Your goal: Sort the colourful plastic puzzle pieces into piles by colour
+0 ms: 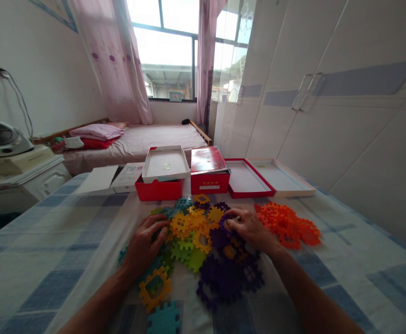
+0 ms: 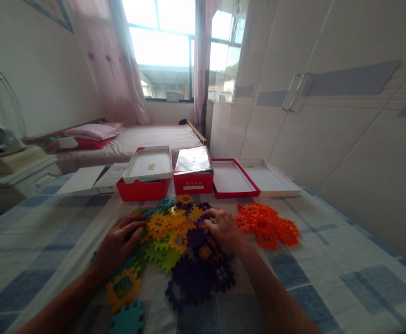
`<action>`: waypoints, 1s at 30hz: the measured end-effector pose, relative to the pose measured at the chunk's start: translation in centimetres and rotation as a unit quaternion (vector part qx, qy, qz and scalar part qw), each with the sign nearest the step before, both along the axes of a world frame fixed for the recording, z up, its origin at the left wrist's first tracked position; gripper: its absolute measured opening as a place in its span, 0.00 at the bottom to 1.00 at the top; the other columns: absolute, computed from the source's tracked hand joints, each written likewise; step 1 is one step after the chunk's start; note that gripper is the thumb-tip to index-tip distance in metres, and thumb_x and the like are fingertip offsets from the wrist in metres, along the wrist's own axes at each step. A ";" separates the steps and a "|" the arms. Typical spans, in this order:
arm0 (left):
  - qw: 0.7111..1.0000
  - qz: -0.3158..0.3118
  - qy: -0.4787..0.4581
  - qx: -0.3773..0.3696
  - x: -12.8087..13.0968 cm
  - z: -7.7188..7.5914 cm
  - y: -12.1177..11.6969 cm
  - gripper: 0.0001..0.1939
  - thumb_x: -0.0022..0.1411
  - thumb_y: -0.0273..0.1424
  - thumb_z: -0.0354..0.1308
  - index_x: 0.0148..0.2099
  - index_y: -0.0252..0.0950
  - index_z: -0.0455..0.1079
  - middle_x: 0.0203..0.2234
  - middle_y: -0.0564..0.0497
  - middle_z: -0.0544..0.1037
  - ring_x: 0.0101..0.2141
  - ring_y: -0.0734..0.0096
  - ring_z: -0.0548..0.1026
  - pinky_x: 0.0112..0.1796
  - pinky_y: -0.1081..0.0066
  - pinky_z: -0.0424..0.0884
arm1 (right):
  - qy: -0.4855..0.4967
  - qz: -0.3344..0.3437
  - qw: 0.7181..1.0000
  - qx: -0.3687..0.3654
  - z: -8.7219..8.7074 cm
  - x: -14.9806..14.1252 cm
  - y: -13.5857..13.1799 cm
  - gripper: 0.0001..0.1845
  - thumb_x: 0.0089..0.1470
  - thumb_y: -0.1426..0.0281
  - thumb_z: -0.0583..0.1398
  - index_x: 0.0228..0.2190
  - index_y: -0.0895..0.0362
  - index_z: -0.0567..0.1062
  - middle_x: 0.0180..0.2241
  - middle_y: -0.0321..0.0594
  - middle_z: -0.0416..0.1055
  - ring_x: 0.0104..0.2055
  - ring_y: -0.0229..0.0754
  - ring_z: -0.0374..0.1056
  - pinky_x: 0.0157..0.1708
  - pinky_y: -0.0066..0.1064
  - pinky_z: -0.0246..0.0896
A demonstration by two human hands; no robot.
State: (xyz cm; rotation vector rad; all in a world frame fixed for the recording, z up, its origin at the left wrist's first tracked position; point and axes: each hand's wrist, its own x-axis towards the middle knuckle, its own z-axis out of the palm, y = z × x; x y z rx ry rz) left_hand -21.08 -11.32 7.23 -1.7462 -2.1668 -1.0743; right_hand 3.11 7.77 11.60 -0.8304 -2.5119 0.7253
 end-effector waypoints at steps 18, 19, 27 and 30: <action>1.000 0.001 -0.004 0.004 -0.3 -0.2 0.1 0.12 0.62 0.35 0.49 0.40 0.39 0.73 0.44 0.48 0.72 0.47 0.63 0.69 0.50 0.61 0.66 | -0.053 0.039 0.996 -0.053 3.6 3.6 1.6 0.15 0.54 0.67 0.51 0.36 0.58 0.75 0.33 0.39 0.74 0.34 0.40 0.68 0.34 0.28 0.60; 1.000 -0.001 -0.004 0.005 -0.3 -0.2 0.1 0.12 0.62 0.35 0.49 0.40 0.39 0.73 0.44 0.48 0.72 0.47 0.63 0.69 0.50 0.61 0.66 | -0.075 0.037 0.996 -0.044 3.7 4.0 1.8 0.15 0.53 0.67 0.52 0.38 0.58 0.75 0.35 0.40 0.74 0.35 0.40 0.68 0.35 0.28 0.60; 1.000 -0.009 0.005 0.009 -0.3 -0.1 0.1 0.12 0.62 0.35 0.49 0.39 0.39 0.73 0.44 0.48 0.72 0.46 0.64 0.70 0.49 0.62 0.67 | -0.242 -0.018 0.967 0.083 0.1 2.4 0.6 0.19 0.49 0.73 0.53 0.43 0.63 0.73 0.42 0.52 0.71 0.44 0.48 0.67 0.44 0.34 0.58; 1.000 -0.008 0.004 0.009 -0.3 -0.1 0.1 0.13 0.63 0.36 0.48 0.40 0.39 0.73 0.43 0.47 0.72 0.46 0.64 0.69 0.49 0.61 0.67 | -0.235 -0.021 0.969 0.079 -0.2 2.1 0.1 0.18 0.49 0.72 0.52 0.41 0.61 0.74 0.44 0.52 0.69 0.43 0.46 0.67 0.43 0.33 0.58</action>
